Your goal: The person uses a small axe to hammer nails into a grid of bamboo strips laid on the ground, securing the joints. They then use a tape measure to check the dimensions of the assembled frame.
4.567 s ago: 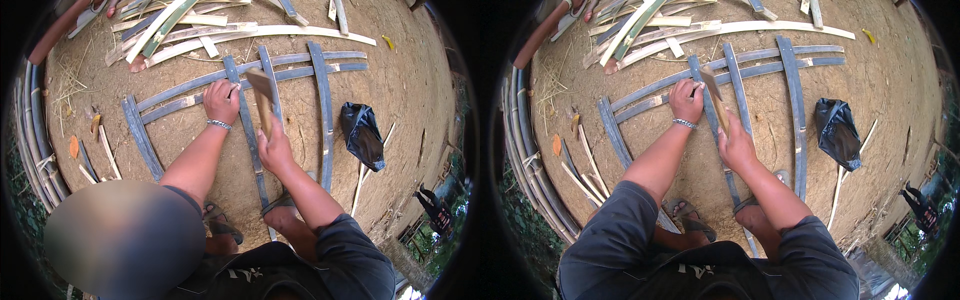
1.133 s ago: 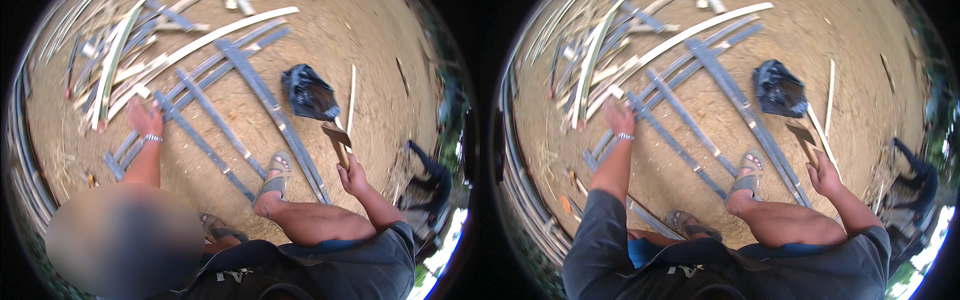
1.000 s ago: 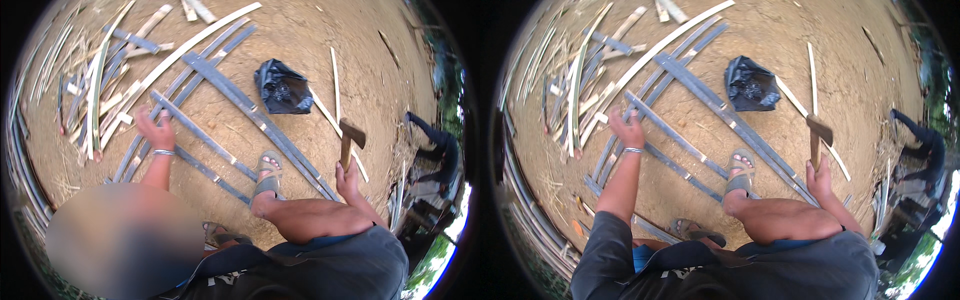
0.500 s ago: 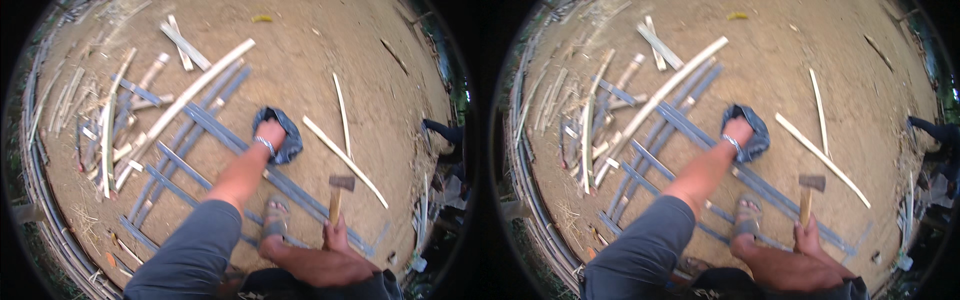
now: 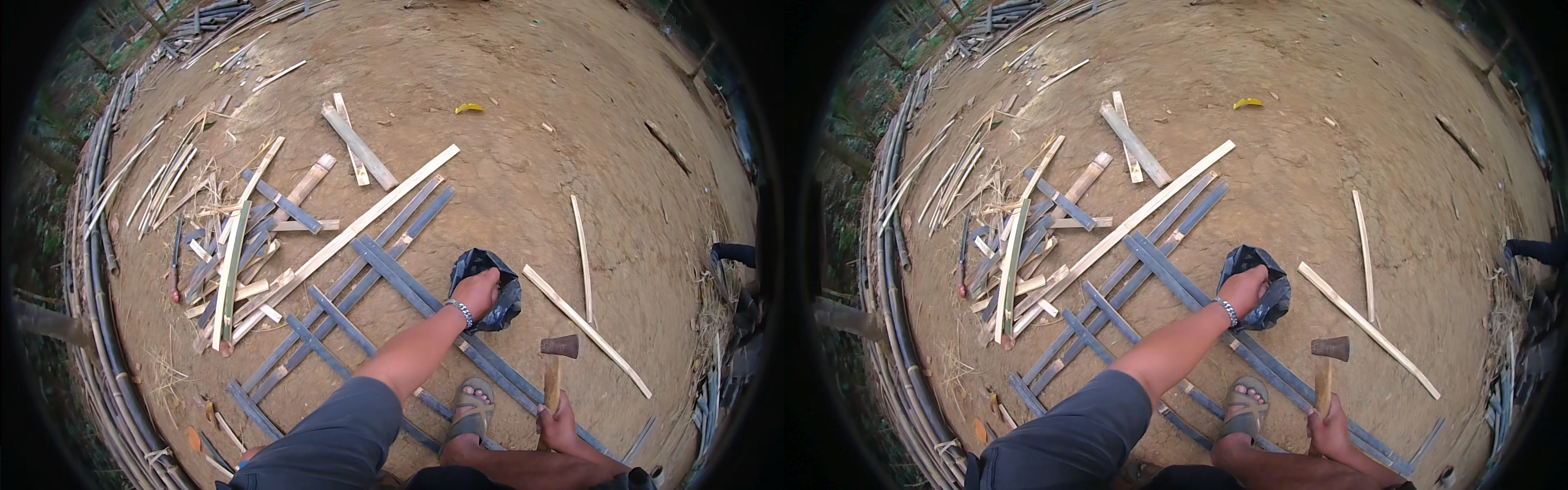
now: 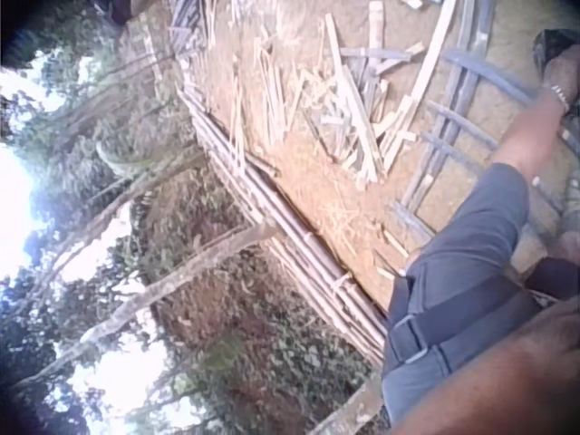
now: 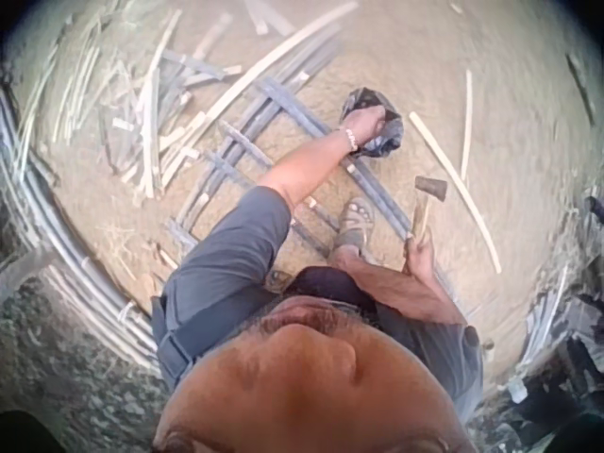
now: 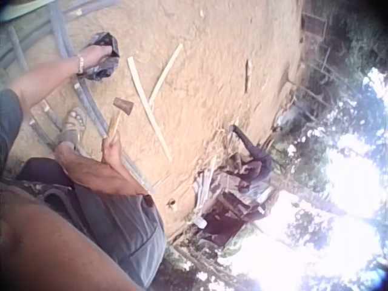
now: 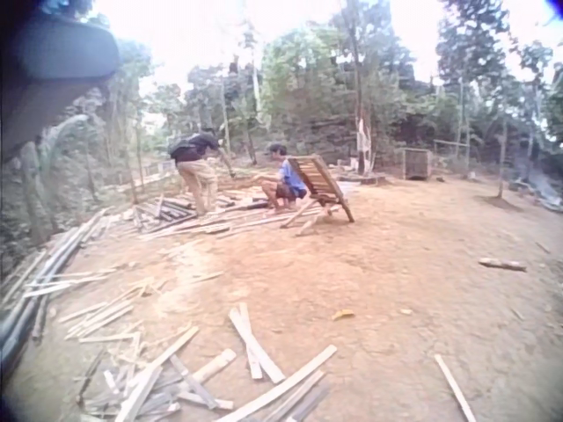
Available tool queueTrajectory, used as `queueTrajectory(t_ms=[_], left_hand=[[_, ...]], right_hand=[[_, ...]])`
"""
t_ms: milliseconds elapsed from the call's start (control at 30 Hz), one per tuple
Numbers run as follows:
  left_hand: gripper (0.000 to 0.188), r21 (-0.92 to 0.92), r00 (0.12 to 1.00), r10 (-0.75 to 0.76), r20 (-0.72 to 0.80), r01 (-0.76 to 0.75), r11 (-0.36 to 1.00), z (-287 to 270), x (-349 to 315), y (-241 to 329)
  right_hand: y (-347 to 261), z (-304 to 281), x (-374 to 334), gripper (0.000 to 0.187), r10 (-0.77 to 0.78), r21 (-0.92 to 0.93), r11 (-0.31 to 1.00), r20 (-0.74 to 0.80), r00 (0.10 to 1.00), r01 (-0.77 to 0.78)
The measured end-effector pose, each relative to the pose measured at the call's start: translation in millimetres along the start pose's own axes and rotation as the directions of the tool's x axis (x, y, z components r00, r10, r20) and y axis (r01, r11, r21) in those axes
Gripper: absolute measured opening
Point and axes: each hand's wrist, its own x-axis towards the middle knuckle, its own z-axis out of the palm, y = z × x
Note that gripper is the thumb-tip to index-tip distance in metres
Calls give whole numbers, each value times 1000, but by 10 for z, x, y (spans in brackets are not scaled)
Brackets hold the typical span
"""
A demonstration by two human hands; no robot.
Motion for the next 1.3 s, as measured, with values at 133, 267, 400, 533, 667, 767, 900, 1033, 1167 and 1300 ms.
queueTrajectory(t_ms=[133,267,400,533,667,767,900,1033,1167,1300], left_hand=[[13,-608,916,-313,-252,102,787,-201,-383,113],[21,-888,829,-556,-66,205,412,-209,-1276,-145],[31,-870,764,-645,26,335,361,-295,-2148,-484],[28,-785,693,-707,-141,357,506,-419,-2599,-757],[24,-585,563,-756,-334,504,635,-804,-2590,-967],[23,-343,587,-611,-530,510,788,-1033,-2558,-1212],[20,-208,585,-477,-656,468,859,-1173,-2472,-1570],[16,-135,604,-373,-705,402,906,-1262,-2362,-1695],[14,80,678,-253,-690,419,905,-1286,-2331,-1850],[14,176,682,-196,-704,436,883,-1242,-2328,-1882]], right_hand=[[18,-8,28,24,-23,-55,998,25,999,24],[3,18,24,22,44,-145,989,36,998,-38],[1,102,30,21,36,-92,995,90,995,-28],[-34,216,-5,27,133,-103,987,109,985,-122],[-18,248,31,33,167,-192,973,207,964,-128],[-81,341,143,34,166,-278,958,323,932,-74],[-295,647,351,38,172,-502,862,423,890,71],[-419,1125,572,40,61,-518,813,529,846,266],[-630,1551,628,43,50,-502,819,544,838,277],[-918,1757,628,47,205,-510,855,500,842,95]])
